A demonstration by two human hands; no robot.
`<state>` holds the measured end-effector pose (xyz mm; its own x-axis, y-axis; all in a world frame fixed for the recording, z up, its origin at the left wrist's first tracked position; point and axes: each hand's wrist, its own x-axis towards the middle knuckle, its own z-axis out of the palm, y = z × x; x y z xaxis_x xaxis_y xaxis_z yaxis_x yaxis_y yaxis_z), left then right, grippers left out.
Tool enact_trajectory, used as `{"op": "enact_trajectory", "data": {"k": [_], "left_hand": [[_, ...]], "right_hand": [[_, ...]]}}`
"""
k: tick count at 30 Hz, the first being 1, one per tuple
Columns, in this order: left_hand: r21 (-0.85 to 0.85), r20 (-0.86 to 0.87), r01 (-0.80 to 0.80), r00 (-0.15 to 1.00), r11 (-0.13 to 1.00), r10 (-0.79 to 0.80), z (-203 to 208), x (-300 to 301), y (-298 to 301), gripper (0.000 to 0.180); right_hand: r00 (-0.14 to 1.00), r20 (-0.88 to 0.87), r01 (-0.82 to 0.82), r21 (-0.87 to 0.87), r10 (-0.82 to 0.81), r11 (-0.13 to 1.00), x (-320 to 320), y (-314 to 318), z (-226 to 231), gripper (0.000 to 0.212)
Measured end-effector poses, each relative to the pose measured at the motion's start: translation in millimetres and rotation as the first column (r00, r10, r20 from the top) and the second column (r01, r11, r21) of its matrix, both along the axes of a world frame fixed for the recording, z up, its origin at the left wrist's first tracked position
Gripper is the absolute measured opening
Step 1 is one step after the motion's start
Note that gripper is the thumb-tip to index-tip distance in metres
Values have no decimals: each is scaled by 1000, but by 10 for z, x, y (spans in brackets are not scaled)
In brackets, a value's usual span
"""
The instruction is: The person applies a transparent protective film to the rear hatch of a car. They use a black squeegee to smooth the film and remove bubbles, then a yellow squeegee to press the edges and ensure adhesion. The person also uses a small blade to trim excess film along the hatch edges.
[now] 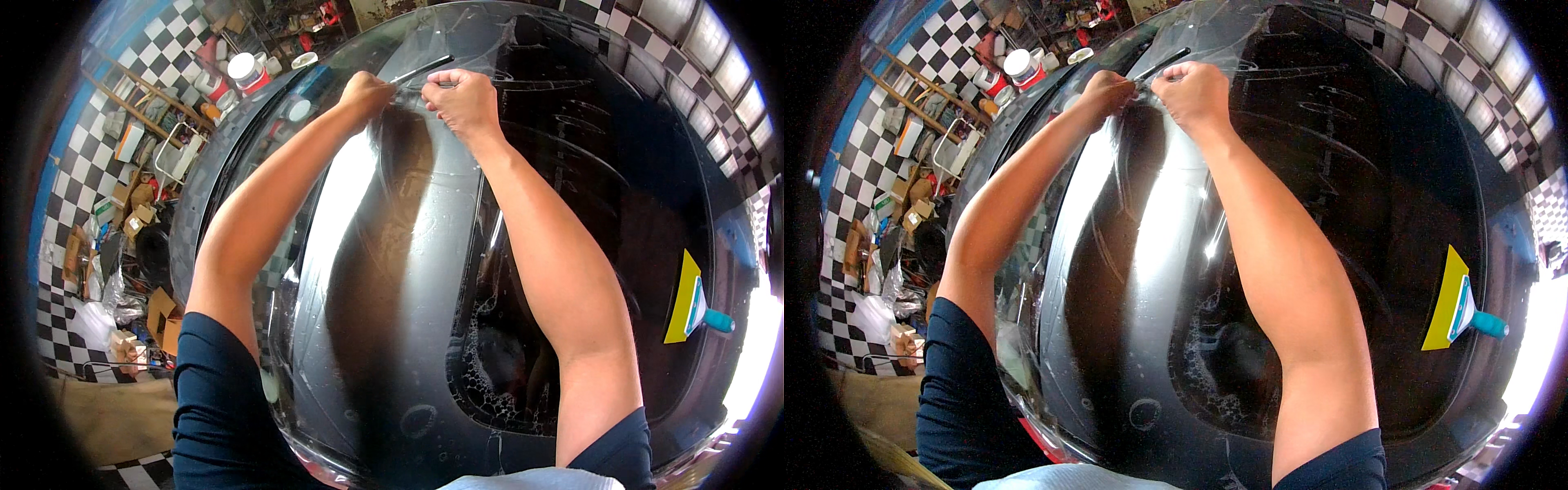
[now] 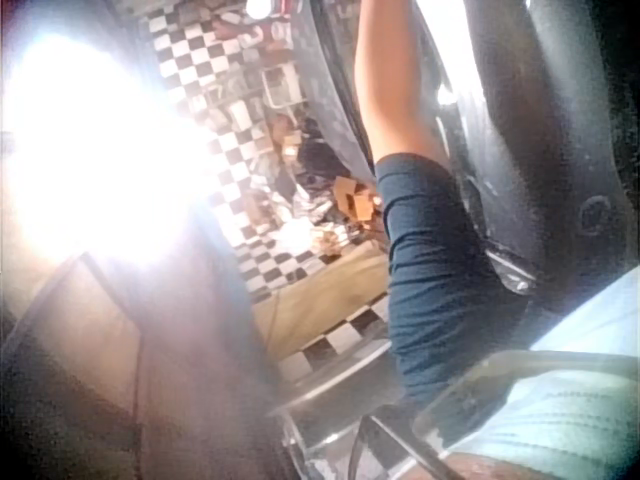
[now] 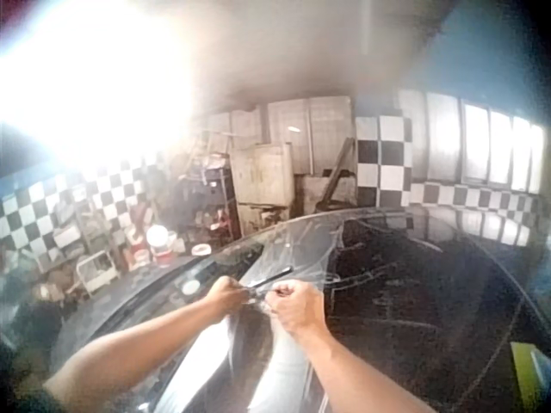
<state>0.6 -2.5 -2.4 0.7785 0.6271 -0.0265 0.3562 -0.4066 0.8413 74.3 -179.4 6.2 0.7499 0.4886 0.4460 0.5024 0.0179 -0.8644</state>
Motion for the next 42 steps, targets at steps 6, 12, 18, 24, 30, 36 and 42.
{"op": "enact_trajectory", "data": {"k": [6, 12, 18, 24, 30, 36, 42], "left_hand": [[-121, 86, -45, 995, 992, 56, -90, 18, 65, 15], [-149, 108, -59, 991, 987, 76, 26, 20, -73, 11], [67, -127, -199, 970, 978, 207, 41, 129, 5, 16], [116, -14, -131, 991, 985, 134, -47, 98, -16, 18], [2, 63, -149, 987, 989, 148, -86, 84, -52, 15], [4, 142, -191, 972, 982, 189, -138, 59, -55, 10], [-29, 163, -196, 966, 980, 198, -119, 53, -95, 9]], "right_hand": [[980, -171, -115, -71, 102, 991, -112, -93, 142, 22], [977, -186, -122, -71, 107, 990, -71, -117, 137, 23], [968, -211, -146, -19, 139, 989, -94, -103, 122, 24], [957, -247, -154, 15, 153, 988, -83, -101, 135, 25], [960, -229, -164, 9, 162, 986, -70, -107, 117, 27], [971, -189, -136, 56, 144, 989, -80, -65, 77, 27], [969, -199, -138, 48, 145, 989, -53, -64, 72, 28]]}}
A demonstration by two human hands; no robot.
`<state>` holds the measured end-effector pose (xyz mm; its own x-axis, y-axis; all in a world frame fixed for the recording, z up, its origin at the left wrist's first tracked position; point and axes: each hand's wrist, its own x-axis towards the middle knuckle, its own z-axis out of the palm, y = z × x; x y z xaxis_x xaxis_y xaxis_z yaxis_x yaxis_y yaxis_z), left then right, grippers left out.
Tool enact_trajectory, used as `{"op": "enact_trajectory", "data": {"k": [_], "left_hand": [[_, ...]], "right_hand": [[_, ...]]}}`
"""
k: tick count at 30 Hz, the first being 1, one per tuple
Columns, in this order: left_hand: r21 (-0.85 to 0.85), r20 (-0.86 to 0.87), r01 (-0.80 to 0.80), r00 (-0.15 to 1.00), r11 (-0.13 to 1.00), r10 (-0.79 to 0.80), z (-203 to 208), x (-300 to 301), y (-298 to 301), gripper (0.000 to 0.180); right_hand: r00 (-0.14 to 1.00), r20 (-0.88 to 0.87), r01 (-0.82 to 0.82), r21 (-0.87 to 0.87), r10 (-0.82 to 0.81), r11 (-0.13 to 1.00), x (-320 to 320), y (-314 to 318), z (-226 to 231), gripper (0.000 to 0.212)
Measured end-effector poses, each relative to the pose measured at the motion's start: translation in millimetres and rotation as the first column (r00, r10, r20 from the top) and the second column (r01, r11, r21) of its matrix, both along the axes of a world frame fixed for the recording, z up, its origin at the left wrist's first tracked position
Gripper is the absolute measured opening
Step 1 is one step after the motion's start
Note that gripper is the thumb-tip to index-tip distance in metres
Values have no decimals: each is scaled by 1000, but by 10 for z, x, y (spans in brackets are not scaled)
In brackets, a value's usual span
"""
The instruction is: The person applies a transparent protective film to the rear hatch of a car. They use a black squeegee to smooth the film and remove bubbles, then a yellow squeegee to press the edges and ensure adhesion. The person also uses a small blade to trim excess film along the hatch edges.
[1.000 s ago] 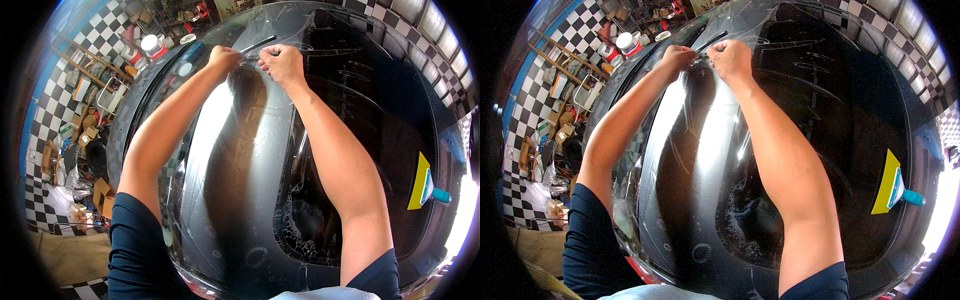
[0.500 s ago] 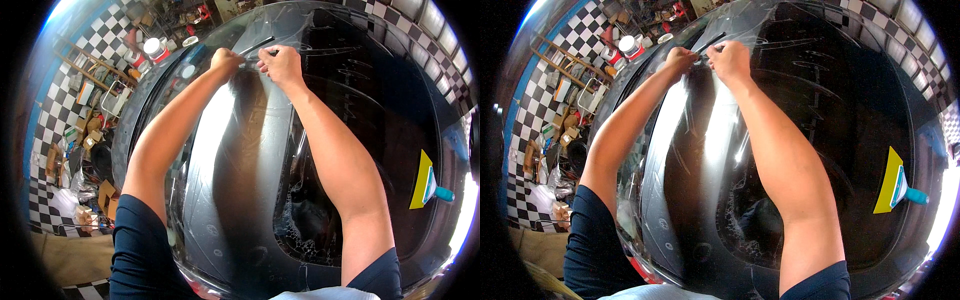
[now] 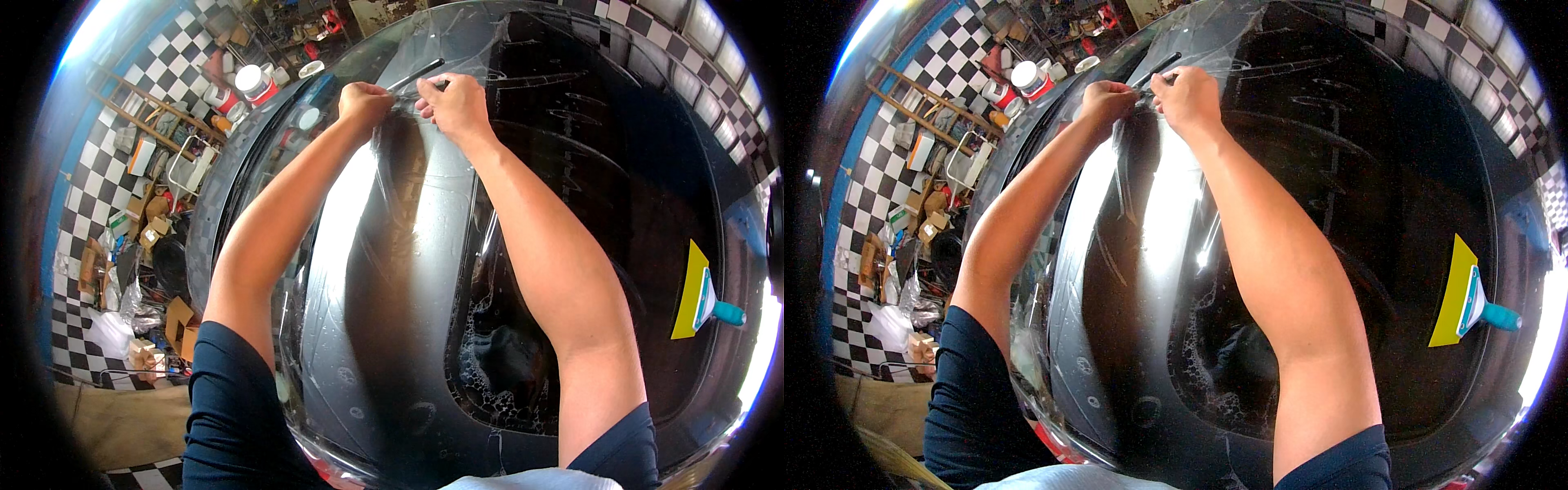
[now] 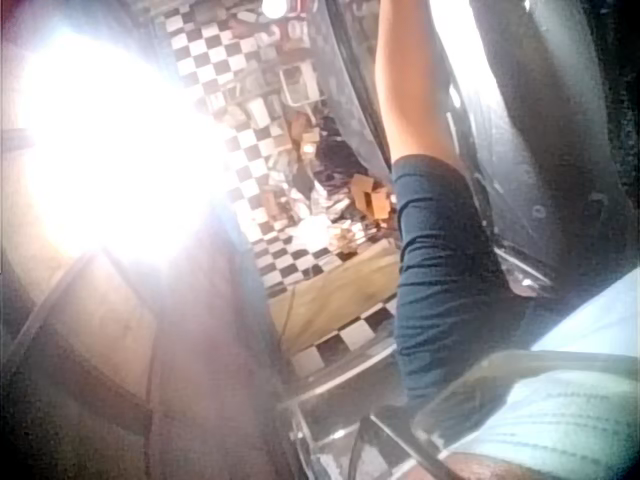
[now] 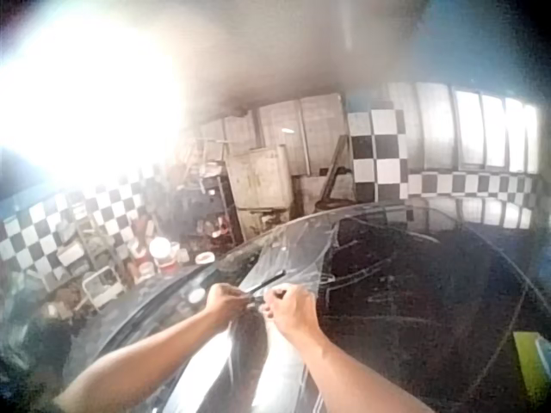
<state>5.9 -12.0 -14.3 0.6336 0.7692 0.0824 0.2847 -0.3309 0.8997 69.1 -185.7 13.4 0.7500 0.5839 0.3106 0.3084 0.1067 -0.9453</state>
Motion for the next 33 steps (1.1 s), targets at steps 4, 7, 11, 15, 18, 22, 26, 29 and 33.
{"op": "enact_trajectory", "data": {"k": [4, 7, 11, 15, 18, 22, 26, 29, 33], "left_hand": [[-28, 12, 18, 1000, 999, -17, 10, -30, -38, 10], [-36, 50, 13, 999, 999, -11, -10, -20, -19, 11], [-66, 87, 34, 996, 997, -28, -69, -21, 61, 13], [6, 25, 52, 998, 999, -53, -21, -21, -52, 14], [39, 16, 72, 997, 997, -72, -43, -50, 2, 14], [47, 36, 79, 996, 996, -81, -83, -42, 30, 13], [11, 41, 65, 997, 998, -65, -89, -60, 17, 12], [31, 16, 55, 998, 998, -56, -62, -68, 17, 11], [-25, 57, 84, 995, 996, -82, 15, -112, -63, 12]], "right_hand": [[1000, 17, -7, -13, 7, 1000, 21, 11, -15, 28], [1000, 29, -8, -49, 10, 999, 47, 14, -19, 29], [999, 29, -37, -84, 40, 996, 50, 15, -3, 29], [998, 4, -63, -50, 63, 997, 78, -11, -3, 30], [996, -24, -91, -29, 90, 995, 48, -28, 22, 31], [995, -10, -100, -38, 100, 994, 69, -17, 13, 32], [995, -23, -96, -38, 96, 995, 51, -36, 26, 34], [995, -42, -97, -36, 96, 995, 37, -33, 29, 35], [994, -48, -97, -39, 95, 995, 44, -44, 40, 35]]}}
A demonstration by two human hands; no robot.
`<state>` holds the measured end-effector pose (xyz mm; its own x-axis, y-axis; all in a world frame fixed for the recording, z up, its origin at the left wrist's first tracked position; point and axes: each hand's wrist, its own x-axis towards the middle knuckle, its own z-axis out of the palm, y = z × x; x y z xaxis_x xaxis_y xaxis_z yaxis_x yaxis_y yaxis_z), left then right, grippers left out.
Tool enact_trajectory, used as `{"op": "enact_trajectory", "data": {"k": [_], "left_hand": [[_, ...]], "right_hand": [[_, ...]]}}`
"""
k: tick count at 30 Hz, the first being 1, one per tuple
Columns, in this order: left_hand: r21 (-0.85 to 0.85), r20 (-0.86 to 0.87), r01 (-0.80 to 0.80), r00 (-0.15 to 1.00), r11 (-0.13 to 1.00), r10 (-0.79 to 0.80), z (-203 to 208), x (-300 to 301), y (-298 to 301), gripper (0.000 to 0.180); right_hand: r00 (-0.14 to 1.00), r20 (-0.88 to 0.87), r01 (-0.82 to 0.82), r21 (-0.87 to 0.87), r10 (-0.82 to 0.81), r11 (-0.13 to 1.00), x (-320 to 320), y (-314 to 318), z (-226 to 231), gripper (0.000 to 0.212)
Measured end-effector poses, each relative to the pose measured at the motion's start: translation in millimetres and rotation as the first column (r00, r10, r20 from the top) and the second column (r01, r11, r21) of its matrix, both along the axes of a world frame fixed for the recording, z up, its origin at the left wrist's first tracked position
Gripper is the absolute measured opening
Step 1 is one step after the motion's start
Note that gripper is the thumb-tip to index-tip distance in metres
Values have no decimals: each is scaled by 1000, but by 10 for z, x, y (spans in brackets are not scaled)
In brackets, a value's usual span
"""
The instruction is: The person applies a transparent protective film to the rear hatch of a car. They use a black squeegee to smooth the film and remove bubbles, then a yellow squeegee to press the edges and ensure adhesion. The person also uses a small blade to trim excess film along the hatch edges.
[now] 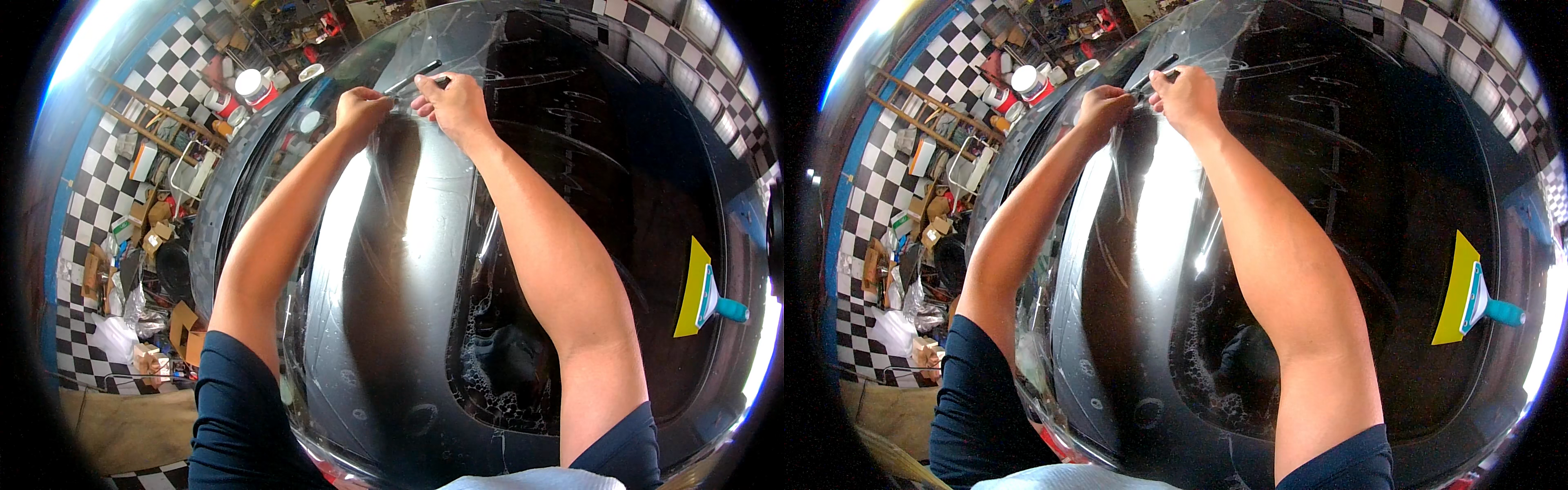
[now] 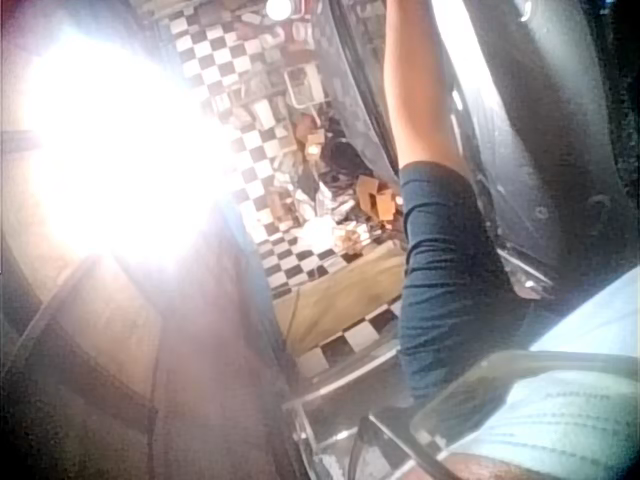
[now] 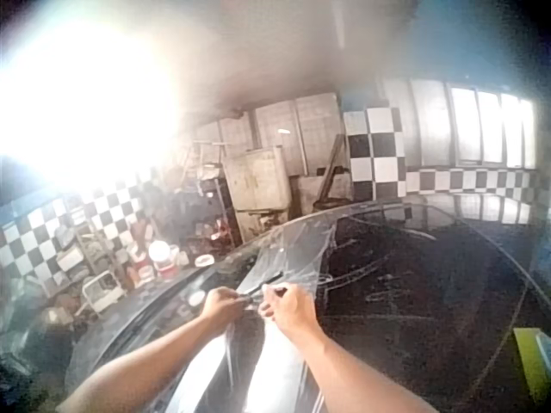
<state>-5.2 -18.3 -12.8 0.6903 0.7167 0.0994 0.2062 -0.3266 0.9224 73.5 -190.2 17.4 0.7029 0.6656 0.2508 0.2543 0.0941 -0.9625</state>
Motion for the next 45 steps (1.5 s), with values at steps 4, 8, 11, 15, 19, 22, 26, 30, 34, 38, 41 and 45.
{"op": "enact_trajectory", "data": {"k": [4, 8, 11, 15, 19, 22, 26, 30, 34, 38, 41, 45], "left_hand": [[-15, 37, 41, 999, 999, -40, 28, -31, -39, 15], [13, 11, 74, 997, 997, -74, -4, -37, 16, 16], [56, 29, 26, 999, 998, -28, -41, -22, 34, 17], [-1, 26, 108, 994, 994, -108, -8, -24, 46, 17], [-6, 3, 129, 992, 992, -129, 20, -32, 31, 16], [-16, 45, 102, 994, 995, -101, -3, -36, 20, 17], [24, -15, 118, 993, 993, -118, -36, -12, 86, 20], [50, 47, 40, 998, 998, -42, -87, 21, 45, 21], [60, 60, 25, 998, 998, -28, -176, 29, 173, 22], [-48, -23, 90, 996, 995, -91, -50, 32, 125, 19], [-37, -12, 163, 986, 986, -164, 51, -10, 90, 16], [-35, -17, 127, 992, 991, -128, 56, -20, 165, 16]], "right_hand": [[1000, 5, 19, 9, -19, 1000, 14, -9, 1, 34], [1000, -1, 11, -17, -11, 1000, 14, 14, -10, 34], [1000, 9, 3, -14, -3, 1000, 14, 16, -16, 34], [1000, -14, 12, 1, -12, 1000, 0, 0, 2, 33], [1000, -20, 17, 19, -17, 1000, 4, -5, 3, 33], [999, -38, 16, 36, -15, 999, -7, 3, -5, 33], [1000, -22, 22, 40, -22, 999, -1, 4, -2, 33], [999, -22, 35, 46, -34, 998, 33, 1, -25, 32], [997, 6, 77, 108, -78, 991, -5, 39, -41, 28], [990, 21, 135, 69, -137, 988, 5, 32, -32, 28], [983, 54, 175, 37, -176, 984, -26, 4, 4, 27], [981, 51, 188, -3, -188, 982, -54, -3, 49, 27]]}}
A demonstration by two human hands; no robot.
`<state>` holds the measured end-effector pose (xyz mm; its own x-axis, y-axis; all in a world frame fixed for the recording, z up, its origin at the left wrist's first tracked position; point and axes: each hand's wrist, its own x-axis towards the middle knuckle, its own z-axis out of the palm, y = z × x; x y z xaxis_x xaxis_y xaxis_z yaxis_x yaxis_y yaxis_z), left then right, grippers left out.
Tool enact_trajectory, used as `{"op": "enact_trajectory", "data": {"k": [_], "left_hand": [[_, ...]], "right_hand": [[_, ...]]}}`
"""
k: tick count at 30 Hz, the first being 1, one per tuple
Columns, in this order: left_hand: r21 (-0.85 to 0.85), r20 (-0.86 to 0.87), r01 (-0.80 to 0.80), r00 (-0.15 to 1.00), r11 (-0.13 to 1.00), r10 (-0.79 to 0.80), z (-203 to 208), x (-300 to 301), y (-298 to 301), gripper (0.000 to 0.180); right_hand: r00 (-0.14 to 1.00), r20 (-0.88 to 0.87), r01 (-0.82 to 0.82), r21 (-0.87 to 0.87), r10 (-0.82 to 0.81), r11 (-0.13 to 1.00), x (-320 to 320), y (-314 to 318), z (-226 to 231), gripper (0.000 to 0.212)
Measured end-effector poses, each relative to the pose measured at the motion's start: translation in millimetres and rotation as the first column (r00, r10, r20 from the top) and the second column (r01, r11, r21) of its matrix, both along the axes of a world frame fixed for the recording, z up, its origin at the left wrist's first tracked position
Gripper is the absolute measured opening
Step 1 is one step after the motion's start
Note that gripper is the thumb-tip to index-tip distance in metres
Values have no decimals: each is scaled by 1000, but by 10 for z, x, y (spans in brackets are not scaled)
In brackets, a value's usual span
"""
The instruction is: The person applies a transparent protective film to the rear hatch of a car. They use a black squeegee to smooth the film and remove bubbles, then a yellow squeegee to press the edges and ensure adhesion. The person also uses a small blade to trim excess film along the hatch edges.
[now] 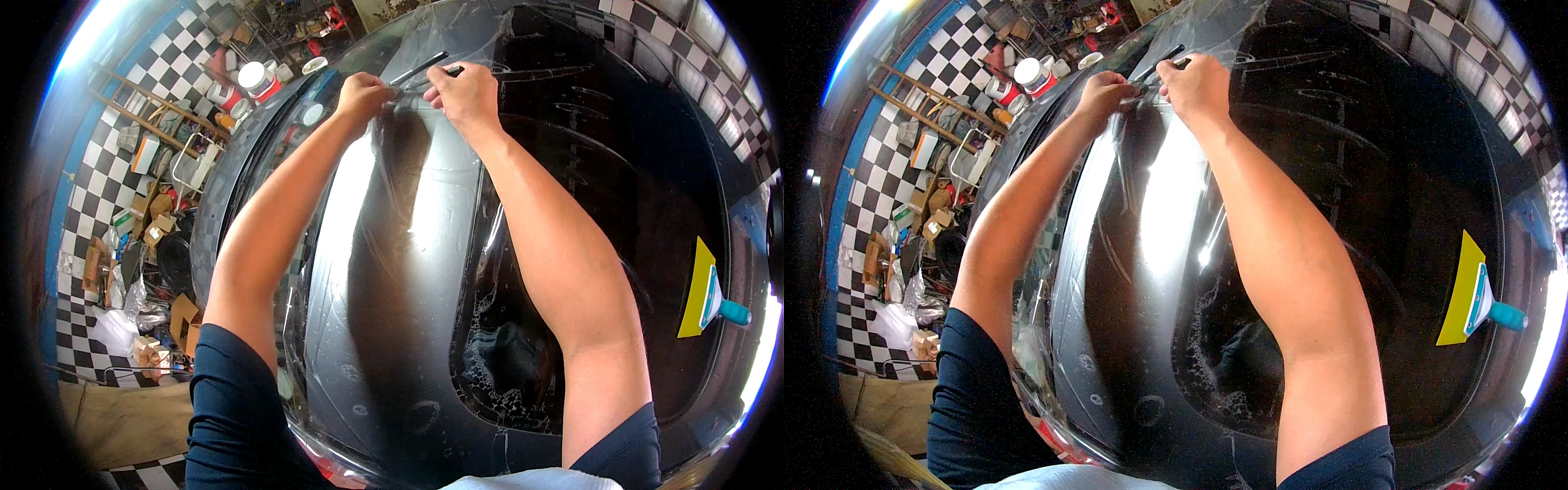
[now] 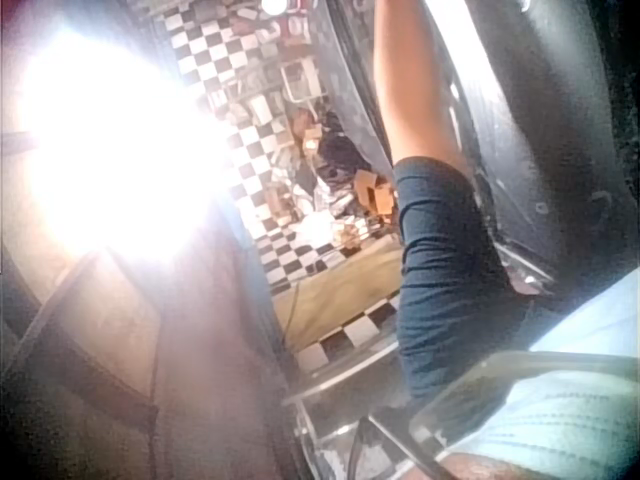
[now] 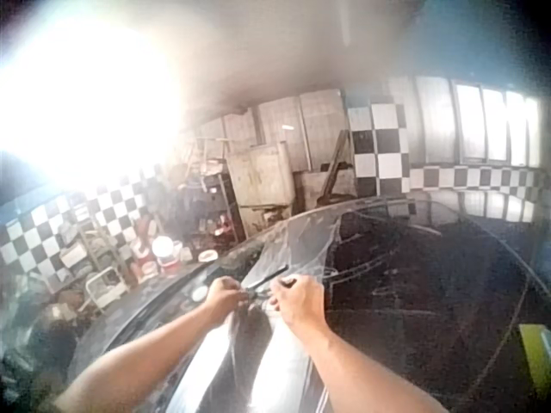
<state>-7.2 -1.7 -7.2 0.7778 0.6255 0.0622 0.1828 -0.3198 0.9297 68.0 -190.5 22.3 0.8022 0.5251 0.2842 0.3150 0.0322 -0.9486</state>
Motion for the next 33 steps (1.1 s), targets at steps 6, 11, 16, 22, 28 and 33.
{"op": "enact_trajectory", "data": {"k": [6, 11, 16, 22, 28, 33], "left_hand": [[54, -44, 4, 999, 999, -2, 64, 39, 68, 13], [5, 15, -20, 1000, 1000, 20, 153, 60, -43, 12], [52, -127, -42, 991, 998, 48, 217, 103, 68, 11], [-238, -316, -17, 947, 971, -61, 501, 183, 23, 13], [54, -444, 140, 890, 989, -102, 686, 246, -244, 17], [509, -473, 239, 880, 827, 36, 873, 316, -426, 19]], "right_hand": [[1000, -30, 1, 47, 0, 999, 33, 29, -45, 29], [999, -29, 19, 31, -19, 999, 64, 36, -58, 29], [998, 1, 59, 7, -59, 998, -2, 13, 2, 32], [966, 139, 231, -71, -219, 970, 8, -26, 33, 33], [906, 101, 419, -97, -410, 903, 16, -77, 108, 34], [814, -14, 580, -37, -580, 814, 118, -239, 263, 32]]}}
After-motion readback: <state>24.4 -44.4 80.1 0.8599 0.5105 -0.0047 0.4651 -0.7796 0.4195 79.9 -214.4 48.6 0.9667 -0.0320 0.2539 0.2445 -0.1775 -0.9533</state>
